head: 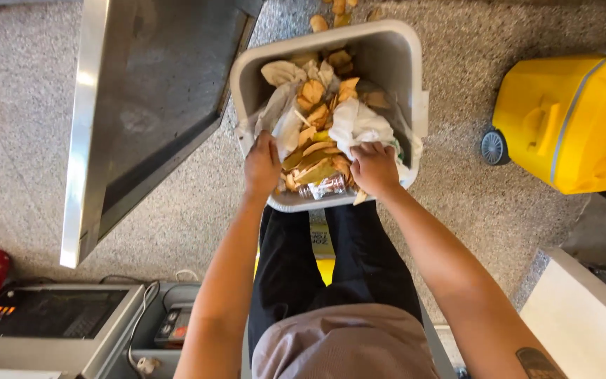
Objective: Dispose of floor trash and wash a reusable bag and small items in a sink.
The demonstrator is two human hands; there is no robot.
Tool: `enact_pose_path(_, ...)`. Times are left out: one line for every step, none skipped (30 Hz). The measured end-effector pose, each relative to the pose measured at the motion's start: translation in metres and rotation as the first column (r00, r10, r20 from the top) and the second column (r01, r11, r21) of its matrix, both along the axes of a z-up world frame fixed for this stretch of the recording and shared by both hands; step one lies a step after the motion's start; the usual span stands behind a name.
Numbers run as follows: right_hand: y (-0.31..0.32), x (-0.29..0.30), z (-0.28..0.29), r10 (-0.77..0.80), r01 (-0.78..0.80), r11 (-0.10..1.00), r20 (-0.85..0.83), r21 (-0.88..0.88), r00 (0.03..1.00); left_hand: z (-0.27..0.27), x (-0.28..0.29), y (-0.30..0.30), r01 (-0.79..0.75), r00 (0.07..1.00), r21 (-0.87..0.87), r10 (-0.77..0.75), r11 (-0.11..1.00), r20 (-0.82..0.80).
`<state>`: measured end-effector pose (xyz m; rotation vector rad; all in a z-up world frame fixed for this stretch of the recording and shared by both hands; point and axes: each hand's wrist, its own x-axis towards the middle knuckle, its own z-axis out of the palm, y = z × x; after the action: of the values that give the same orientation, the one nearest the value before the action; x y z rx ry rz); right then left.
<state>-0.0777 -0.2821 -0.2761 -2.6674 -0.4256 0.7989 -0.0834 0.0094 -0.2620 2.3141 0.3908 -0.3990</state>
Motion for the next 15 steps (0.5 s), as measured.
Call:
enact_pose_path(0.003,-0.009,0.002,0.001,-0.001,1.000,-0.013,0.003,1.000,0.009,-0.013,-0.002,-0.001,1.000,0.003,0.001,1.000,-0.013)
enact_pose_path(0.005,-0.010,0.001,0.016,-0.016,1.000,-0.015,-0.006,1.000,0.012,-0.016,-0.005,0.036,0.996,0.003,-0.036,0.999,0.087)
enact_pose_path(0.006,-0.010,-0.001,0.030,-0.031,0.999,-0.018,-0.015,0.999,0.015,-0.019,-0.009,0.073,0.980,0.007,-0.073,0.997,0.187)
enact_pose_path(0.007,-0.006,-0.001,0.027,-0.027,0.999,-0.015,-0.020,1.000,0.010,-0.019,-0.008,0.076,0.979,0.003,-0.075,0.997,0.190)
enact_pose_path(0.008,-0.002,-0.001,0.045,-0.046,0.998,-0.019,-0.035,0.999,0.004,-0.020,-0.006,0.046,0.985,0.007,-0.047,0.999,0.166)
enact_pose_path(0.011,-0.005,0.001,0.064,-0.066,0.997,-0.035,-0.049,0.997,0.001,-0.028,-0.004,0.016,0.991,0.011,-0.017,1.000,0.132)
enact_pose_path(0.011,-0.006,0.008,0.061,-0.063,0.997,-0.043,-0.052,0.997,-0.003,-0.025,-0.003,0.018,0.992,0.008,-0.019,1.000,0.124)
enact_pose_path(0.015,-0.001,0.011,0.064,-0.068,0.996,-0.069,-0.064,0.996,-0.007,-0.021,0.001,0.049,0.996,0.005,-0.049,0.999,0.070)
enact_pose_path(0.019,0.003,0.016,0.065,-0.073,0.994,-0.095,-0.076,0.993,-0.010,-0.017,0.006,0.078,0.997,0.000,-0.078,0.997,0.015)
enact_pose_path(0.021,0.005,0.013,0.075,-0.082,0.994,-0.097,-0.067,0.992,0.003,-0.005,0.002,0.069,0.998,0.008,-0.069,0.998,0.011)
enact_pose_path(0.022,0.007,0.009,0.071,-0.079,0.995,-0.118,-0.067,0.990,0.015,0.008,-0.002,0.067,0.979,-0.023,-0.070,0.997,-0.192)
enact_pose_path(0.020,0.008,0.007,0.058,-0.069,0.995,-0.137,-0.078,0.989,0.026,0.022,-0.010,0.064,0.920,-0.066,-0.085,0.996,-0.383)
enact_pose_path(0.015,0.006,0.003,0.059,-0.070,0.994,-0.138,-0.079,0.989,0.026,0.022,-0.015,0.064,0.919,-0.068,-0.085,0.996,-0.384)
enact_pose_path(0.008,0.007,-0.001,0.009,-0.012,1.000,-0.141,-0.023,0.990,0.027,0.022,-0.022,0.071,0.902,-0.123,-0.116,0.990,-0.417)
enact_pose_path(0.001,0.008,-0.005,-0.041,0.046,0.998,-0.147,0.033,0.988,0.027,0.023,-0.029,0.076,0.882,-0.178,-0.149,0.981,-0.447)
